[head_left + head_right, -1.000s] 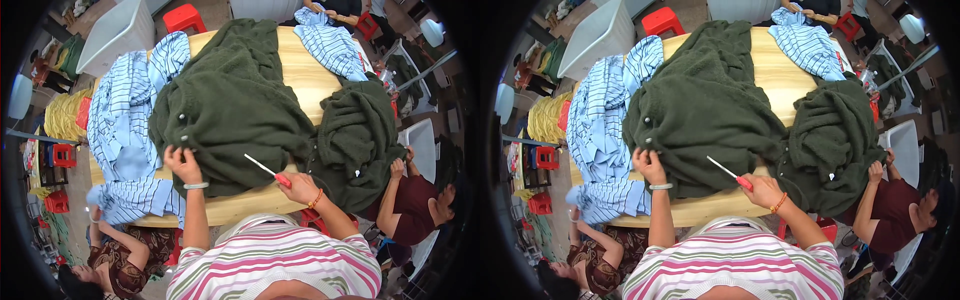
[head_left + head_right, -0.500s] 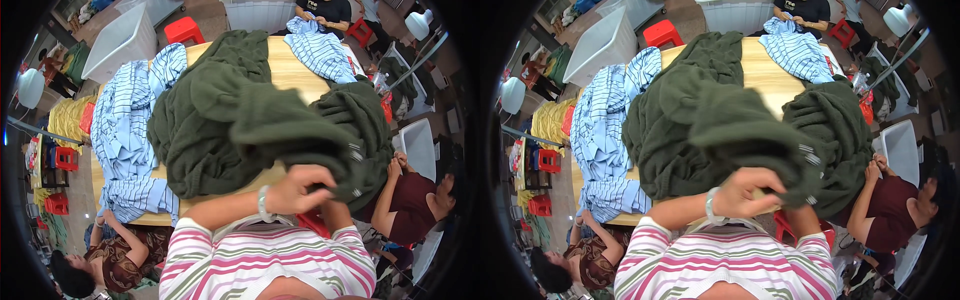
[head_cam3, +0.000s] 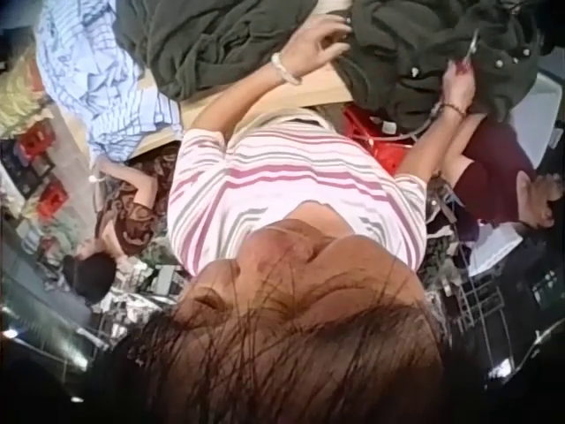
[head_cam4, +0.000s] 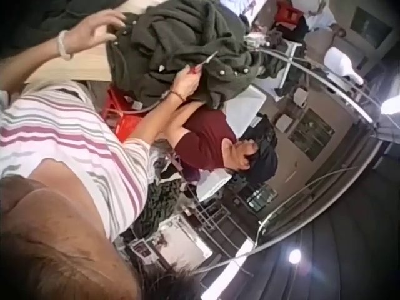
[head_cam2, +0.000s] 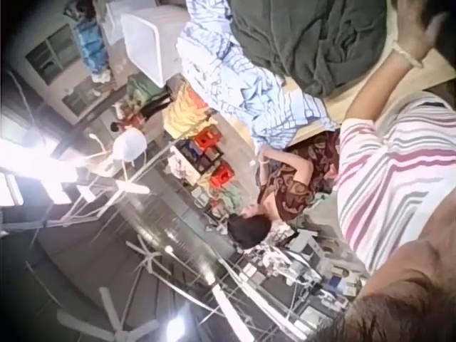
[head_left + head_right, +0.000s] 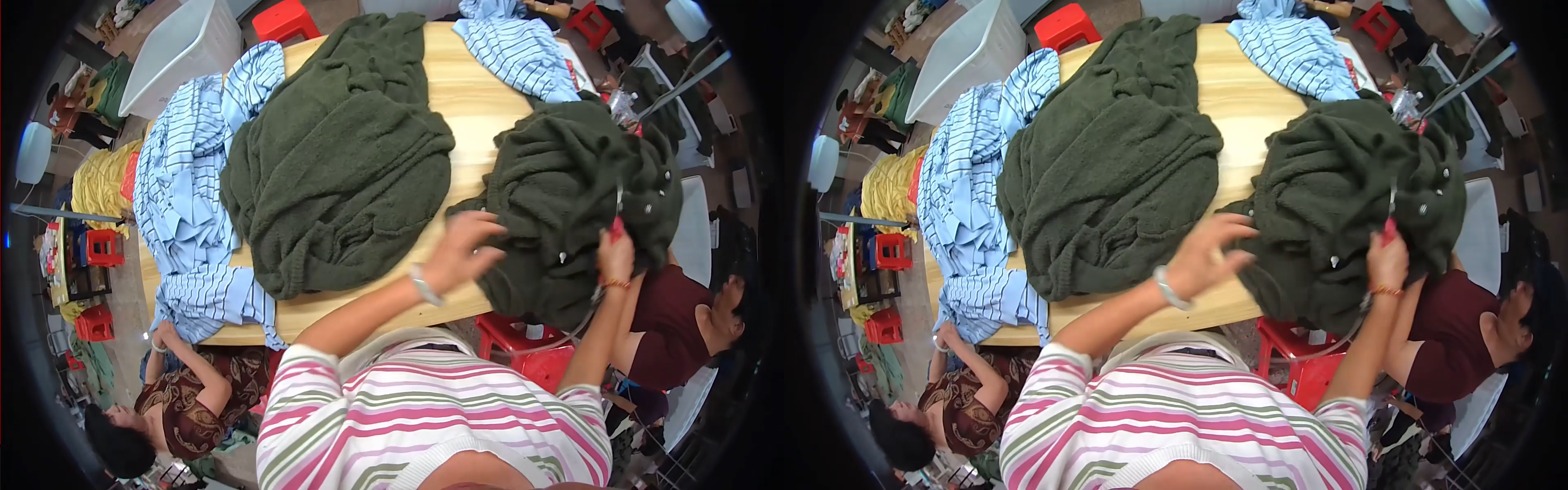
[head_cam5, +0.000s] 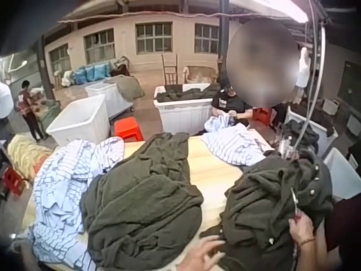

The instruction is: Trimming loose threads from green garments using a pair of scissors.

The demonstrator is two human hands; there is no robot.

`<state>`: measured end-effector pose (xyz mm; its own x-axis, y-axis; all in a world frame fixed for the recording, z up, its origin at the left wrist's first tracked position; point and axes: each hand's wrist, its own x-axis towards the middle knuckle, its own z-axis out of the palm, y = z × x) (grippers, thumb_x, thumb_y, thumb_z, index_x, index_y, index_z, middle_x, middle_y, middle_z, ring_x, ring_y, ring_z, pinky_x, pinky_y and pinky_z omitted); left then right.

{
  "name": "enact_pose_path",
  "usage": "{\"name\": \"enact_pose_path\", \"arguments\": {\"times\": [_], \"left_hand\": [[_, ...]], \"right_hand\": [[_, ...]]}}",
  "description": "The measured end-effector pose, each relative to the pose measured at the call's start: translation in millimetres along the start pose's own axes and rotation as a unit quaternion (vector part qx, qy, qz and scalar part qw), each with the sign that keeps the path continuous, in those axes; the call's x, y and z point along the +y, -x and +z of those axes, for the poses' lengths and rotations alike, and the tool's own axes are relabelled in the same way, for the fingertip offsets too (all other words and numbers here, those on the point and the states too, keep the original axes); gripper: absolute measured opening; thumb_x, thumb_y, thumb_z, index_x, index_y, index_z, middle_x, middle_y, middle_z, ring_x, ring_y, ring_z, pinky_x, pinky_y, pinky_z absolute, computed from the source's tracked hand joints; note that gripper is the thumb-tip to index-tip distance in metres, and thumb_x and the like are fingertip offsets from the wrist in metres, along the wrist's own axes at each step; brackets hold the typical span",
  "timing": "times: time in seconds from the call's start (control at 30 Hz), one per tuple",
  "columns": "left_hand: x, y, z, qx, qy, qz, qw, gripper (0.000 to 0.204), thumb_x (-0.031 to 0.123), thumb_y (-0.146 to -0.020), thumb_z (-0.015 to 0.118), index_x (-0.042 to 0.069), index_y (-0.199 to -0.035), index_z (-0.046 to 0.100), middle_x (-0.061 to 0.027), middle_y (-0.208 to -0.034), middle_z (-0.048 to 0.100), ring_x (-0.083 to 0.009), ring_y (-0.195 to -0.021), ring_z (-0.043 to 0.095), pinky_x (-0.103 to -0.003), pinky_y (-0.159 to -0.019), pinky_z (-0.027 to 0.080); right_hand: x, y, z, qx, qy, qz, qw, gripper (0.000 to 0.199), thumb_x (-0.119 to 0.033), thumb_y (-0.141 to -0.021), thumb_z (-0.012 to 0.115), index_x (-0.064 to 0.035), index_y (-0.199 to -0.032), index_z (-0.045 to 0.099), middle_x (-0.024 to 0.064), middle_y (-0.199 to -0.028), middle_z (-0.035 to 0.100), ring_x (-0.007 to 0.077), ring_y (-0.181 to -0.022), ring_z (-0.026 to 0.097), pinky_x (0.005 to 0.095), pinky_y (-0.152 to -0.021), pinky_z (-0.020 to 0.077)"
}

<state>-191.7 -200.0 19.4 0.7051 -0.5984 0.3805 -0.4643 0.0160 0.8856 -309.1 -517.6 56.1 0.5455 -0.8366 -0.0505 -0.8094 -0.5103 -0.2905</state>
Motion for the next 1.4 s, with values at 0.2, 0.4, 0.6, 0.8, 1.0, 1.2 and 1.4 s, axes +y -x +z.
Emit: {"name": "enact_pose_path", "arguments": {"times": [0.2,0.4,0.6,0.8,1.0,1.2,1.4], "left_hand": [[-111.7,137.3,-140.2,0.176,-0.485,-0.235,0.823,0.046,0.005,-0.068,0.068,0.009,-0.113,0.056,-0.0161,-0.110,0.055,-0.0342,-0.105,0.050,-0.043,-0.091,0.038],[-99.0,193.9,-198.1,0.095,-0.115,-0.383,0.912,0.031,0.006,-0.071,0.070,0.007,-0.101,0.061,-0.0037,-0.080,0.062,-0.0134,-0.068,0.057,-0.027,-0.063,0.046],[-41.9,281.5,-180.1,-0.076,0.163,-0.635,0.751,0.035,0.020,-0.071,0.079,0.003,-0.096,0.061,-0.0018,-0.084,0.061,-0.0065,-0.076,0.055,-0.022,-0.067,0.046],[-56.7,242.3,-105.3,0.091,-0.141,-0.395,0.903,0.042,0.017,-0.070,0.077,0.002,-0.105,0.060,-0.0072,-0.089,0.056,-0.0157,-0.074,0.053,-0.027,-0.066,0.046],[-113.6,177.0,-73.9,0.301,-0.257,-0.239,0.887,0.054,0.012,-0.074,0.072,0.004,-0.122,0.049,-0.0110,-0.107,0.051,-0.0167,-0.080,0.050,-0.026,-0.064,0.045],[-123.3,140.3,-61.9,0.245,-0.001,-0.287,0.926,0.023,0.000,-0.073,0.068,0.002,-0.096,0.063,-0.0035,-0.072,0.054,-0.0110,-0.053,0.046,-0.022,-0.052,0.039],[-138.3,157.7,-9.8,0.171,-0.107,-0.276,0.940,0.020,-0.004,-0.068,0.068,0.003,-0.086,0.063,-0.0068,-0.075,0.054,-0.0148,-0.056,0.050,-0.025,-0.054,0.042]], "right_hand": [[-62.8,122.5,71.9,-0.173,-0.060,-0.154,0.971,0.045,-0.026,-0.081,0.063,-0.0132,-0.123,0.053,0.0232,-0.093,0.062,0.0396,-0.089,0.060,0.0419,-0.074,0.0491],[-120.2,142.6,110.2,-0.248,-0.024,-0.317,0.915,0.046,-0.025,-0.081,0.062,-0.0186,-0.125,0.048,0.0203,-0.083,0.063,0.0407,-0.080,0.060,0.0475,-0.069,0.0480],[-145.1,158.4,127.7,-0.347,0.038,-0.376,0.858,0.040,-0.024,-0.082,0.061,-0.0141,-0.120,0.051,0.0198,-0.084,0.064,0.0391,-0.079,0.062,0.0469,-0.069,0.0484],[-153.0,170.5,134.0,-0.376,0.065,-0.405,0.831,0.039,-0.023,-0.082,0.061,-0.0145,-0.119,0.052,0.0190,-0.082,0.064,0.0386,-0.079,0.061,0.0471,-0.069,0.0479],[-145.9,178.9,124.9,-0.380,0.053,-0.442,0.811,0.038,-0.021,-0.082,0.062,-0.0141,-0.118,0.053,0.0179,-0.085,0.064,0.0376,-0.078,0.061,0.0454,-0.068,0.0483],[-134.0,178.3,106.4,-0.356,0.038,-0.431,0.828,0.038,-0.022,-0.081,0.062,-0.0140,-0.117,0.052,0.0170,-0.087,0.065,0.0376,-0.080,0.061,0.0465,-0.068,0.0484],[-106.4,176.7,85.2,-0.345,0.065,-0.389,0.852,0.035,-0.022,-0.082,0.060,-0.0124,-0.115,0.054,0.0175,-0.086,0.065,0.0365,-0.080,0.062,0.0453,-0.068,0.0485]]}}
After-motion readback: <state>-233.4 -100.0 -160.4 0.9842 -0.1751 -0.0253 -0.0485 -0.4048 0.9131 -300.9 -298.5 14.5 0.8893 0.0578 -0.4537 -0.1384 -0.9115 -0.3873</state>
